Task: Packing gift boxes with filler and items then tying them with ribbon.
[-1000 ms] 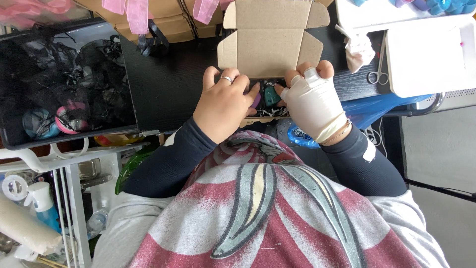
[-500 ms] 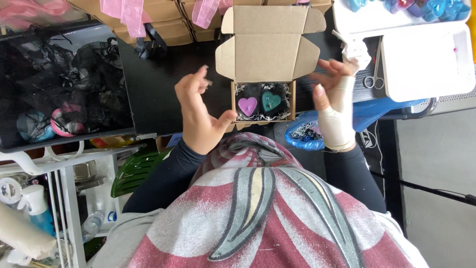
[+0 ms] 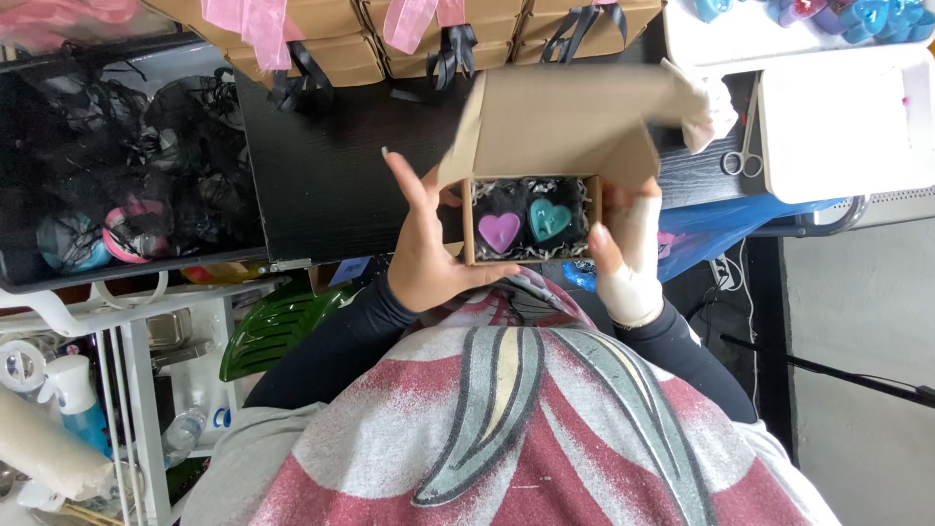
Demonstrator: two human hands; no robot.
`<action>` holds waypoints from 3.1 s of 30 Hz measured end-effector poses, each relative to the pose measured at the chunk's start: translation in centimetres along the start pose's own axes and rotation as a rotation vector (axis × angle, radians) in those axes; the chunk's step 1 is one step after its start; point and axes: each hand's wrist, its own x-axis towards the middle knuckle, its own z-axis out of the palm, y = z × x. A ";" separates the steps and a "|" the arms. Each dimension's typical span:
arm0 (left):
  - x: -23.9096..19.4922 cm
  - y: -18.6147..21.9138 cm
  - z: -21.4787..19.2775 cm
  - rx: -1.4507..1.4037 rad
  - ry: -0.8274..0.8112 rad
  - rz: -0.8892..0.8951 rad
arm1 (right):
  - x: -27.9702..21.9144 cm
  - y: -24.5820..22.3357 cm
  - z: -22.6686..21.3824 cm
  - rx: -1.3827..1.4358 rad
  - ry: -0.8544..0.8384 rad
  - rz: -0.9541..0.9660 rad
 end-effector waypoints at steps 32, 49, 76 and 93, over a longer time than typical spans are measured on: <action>0.7 3.1 -1.7 0.052 -0.259 -0.019 | -1.2 0.8 -1.5 -0.012 0.056 0.029; 0.4 3.3 -1.9 0.010 -0.198 -0.062 | 0.6 -2.4 -1.2 -0.653 -0.252 -0.136; 3.2 3.3 -0.4 -0.078 -0.221 0.221 | -0.4 -2.6 -3.8 -0.378 -0.243 -0.406; 5.9 0.3 4.5 0.240 -0.376 -0.107 | -13.5 22.7 -18.8 -0.464 1.012 0.251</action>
